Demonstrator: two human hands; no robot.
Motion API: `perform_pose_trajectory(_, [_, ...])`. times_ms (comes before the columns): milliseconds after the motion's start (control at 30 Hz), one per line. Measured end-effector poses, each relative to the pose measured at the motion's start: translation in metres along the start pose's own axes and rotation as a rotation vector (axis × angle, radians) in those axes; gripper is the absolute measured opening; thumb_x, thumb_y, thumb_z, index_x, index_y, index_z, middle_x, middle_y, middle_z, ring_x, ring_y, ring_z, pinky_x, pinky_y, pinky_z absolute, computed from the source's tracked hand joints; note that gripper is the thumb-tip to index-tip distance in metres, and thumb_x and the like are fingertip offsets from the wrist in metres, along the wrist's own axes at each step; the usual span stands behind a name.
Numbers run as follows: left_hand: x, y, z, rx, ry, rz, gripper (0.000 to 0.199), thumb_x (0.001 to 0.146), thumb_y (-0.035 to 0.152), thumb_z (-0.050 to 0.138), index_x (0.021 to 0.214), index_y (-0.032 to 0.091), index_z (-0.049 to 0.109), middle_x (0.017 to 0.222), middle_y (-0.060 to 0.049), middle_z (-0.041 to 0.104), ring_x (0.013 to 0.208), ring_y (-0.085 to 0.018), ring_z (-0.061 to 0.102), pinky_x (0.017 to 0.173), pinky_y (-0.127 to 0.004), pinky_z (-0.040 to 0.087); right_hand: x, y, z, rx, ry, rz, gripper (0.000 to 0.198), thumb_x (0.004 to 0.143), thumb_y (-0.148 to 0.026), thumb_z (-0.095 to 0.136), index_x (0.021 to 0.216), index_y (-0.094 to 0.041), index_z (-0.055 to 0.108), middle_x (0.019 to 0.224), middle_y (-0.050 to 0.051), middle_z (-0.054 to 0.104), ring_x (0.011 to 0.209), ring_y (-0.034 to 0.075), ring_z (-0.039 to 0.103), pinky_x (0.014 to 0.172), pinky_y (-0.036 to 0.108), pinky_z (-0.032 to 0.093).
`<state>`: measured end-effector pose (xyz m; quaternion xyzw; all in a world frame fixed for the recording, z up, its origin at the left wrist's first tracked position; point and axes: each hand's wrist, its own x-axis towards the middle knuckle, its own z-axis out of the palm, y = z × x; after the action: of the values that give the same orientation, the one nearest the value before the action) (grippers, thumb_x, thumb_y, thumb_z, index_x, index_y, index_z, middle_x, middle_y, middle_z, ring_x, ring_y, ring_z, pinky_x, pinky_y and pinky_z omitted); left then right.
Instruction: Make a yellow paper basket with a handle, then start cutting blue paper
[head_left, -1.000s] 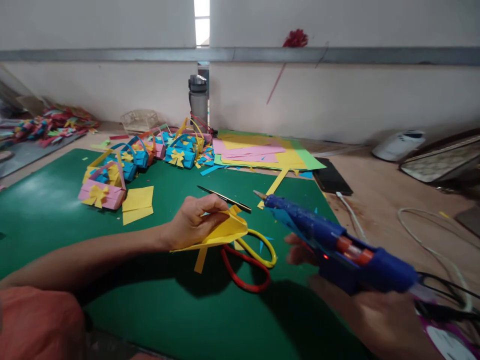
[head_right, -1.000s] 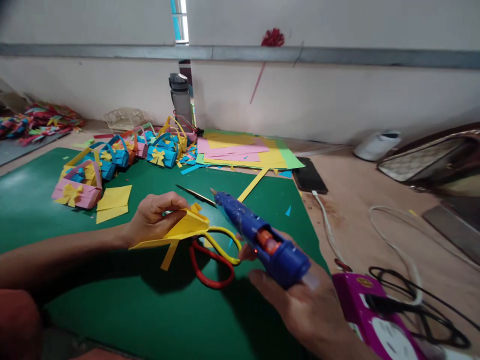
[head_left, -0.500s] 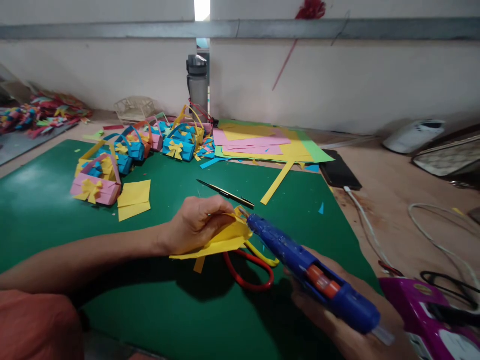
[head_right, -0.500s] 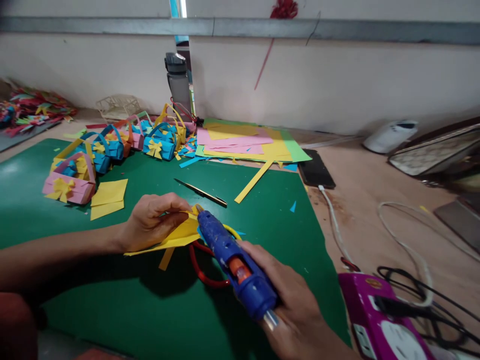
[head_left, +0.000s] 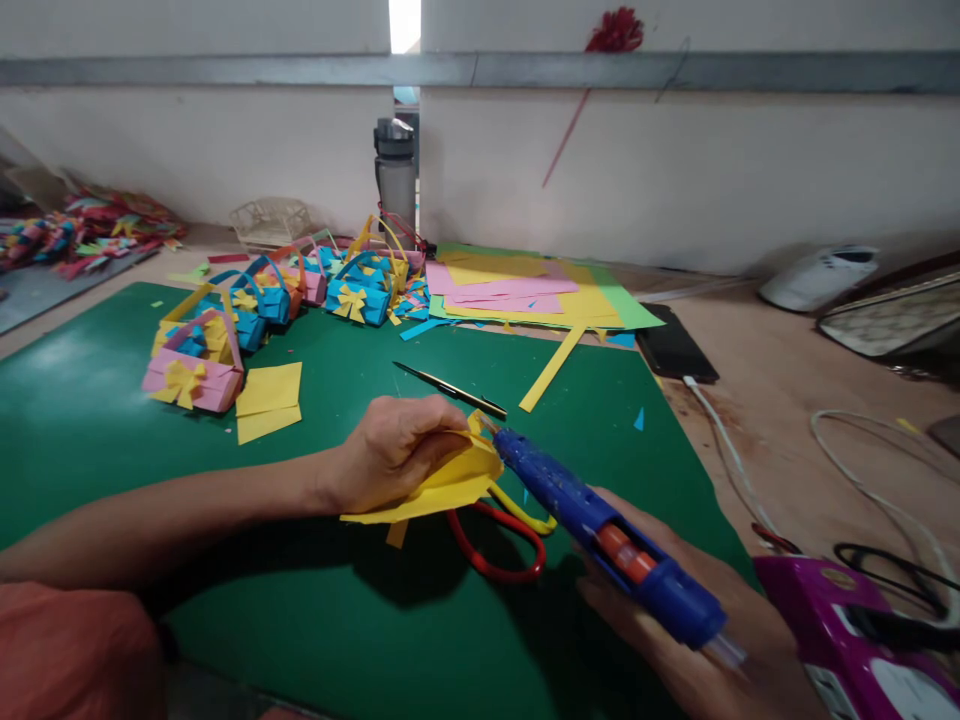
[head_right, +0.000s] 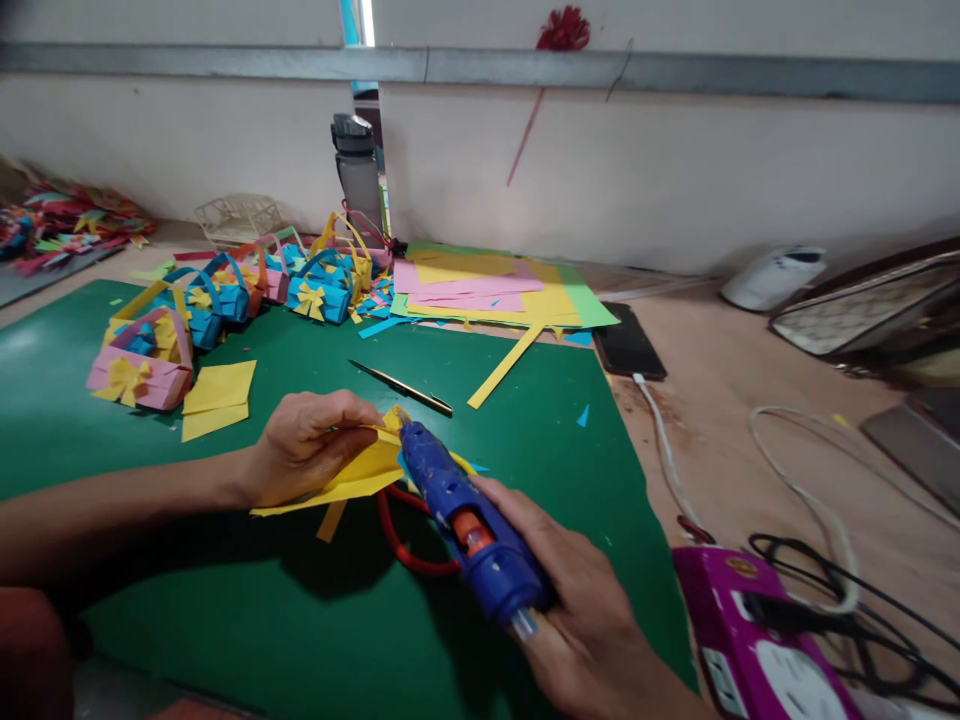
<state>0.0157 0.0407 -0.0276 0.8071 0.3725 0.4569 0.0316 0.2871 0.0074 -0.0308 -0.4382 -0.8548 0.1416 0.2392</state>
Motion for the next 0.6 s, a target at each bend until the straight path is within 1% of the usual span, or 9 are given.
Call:
perform_pose_trajectory(167, [-0.0001, -0.0004, 0.0002, 0.005, 0.000, -0.004, 0.006, 0.085, 0.017, 0.053, 0.080, 0.016, 0.057, 0.061, 0.004, 0.063, 0.051, -0.003, 0.056, 0.050, -0.010, 0.041, -0.0009, -0.0008, 0.0002, 0.016, 0.008, 0.029, 0.052, 0.077, -0.029, 0.057, 0.127, -0.037, 0.044, 0.107, -0.003, 0.067, 0.079, 0.015, 0.068, 0.071, 0.024, 0.056])
perform_pose_trajectory(267, [0.0002, 0.0000, -0.0001, 0.004, 0.005, -0.009, 0.006, 0.084, 0.017, 0.053, 0.080, 0.016, 0.057, 0.062, 0.004, 0.064, 0.052, -0.003, 0.057, 0.051, -0.010, 0.041, 0.0002, -0.0028, -0.0012, 0.031, -0.012, 0.032, 0.052, 0.077, -0.029, 0.057, 0.126, -0.036, 0.044, 0.108, -0.002, 0.067, 0.083, 0.017, 0.067, 0.071, 0.025, 0.056])
perform_pose_trajectory(367, [0.0001, 0.0000, -0.0002, 0.001, 0.011, -0.013, 0.006, 0.085, 0.018, 0.053, 0.080, 0.016, 0.057, 0.061, 0.003, 0.064, 0.051, -0.003, 0.056, 0.051, -0.010, 0.041, 0.0002, -0.0015, -0.0024, 0.041, -0.014, 0.021, 0.052, 0.077, -0.029, 0.057, 0.127, -0.037, 0.042, 0.109, -0.002, 0.066, 0.084, 0.017, 0.067, 0.072, 0.027, 0.057])
perform_pose_trajectory(500, [0.0001, -0.0002, -0.0005, 0.003, 0.016, -0.010, 0.009, 0.085, 0.019, 0.051, 0.080, 0.016, 0.057, 0.061, 0.003, 0.063, 0.051, -0.004, 0.056, 0.050, -0.011, 0.042, 0.0004, 0.0015, -0.0016, 0.057, -0.050, 0.031, 0.054, 0.077, -0.030, 0.058, 0.128, -0.039, 0.042, 0.111, -0.001, 0.065, 0.086, 0.019, 0.067, 0.071, 0.030, 0.058])
perform_pose_trajectory(600, [0.0008, -0.0002, -0.0010, -0.005, 0.023, -0.010, 0.010, 0.086, 0.019, 0.051, 0.079, 0.016, 0.057, 0.062, 0.003, 0.064, 0.051, -0.004, 0.056, 0.050, -0.011, 0.042, 0.0037, -0.0002, 0.0002, 0.090, 0.001, 0.035, 0.052, 0.077, -0.029, 0.059, 0.126, -0.039, 0.044, 0.112, -0.002, 0.065, 0.091, 0.021, 0.066, 0.076, 0.032, 0.057])
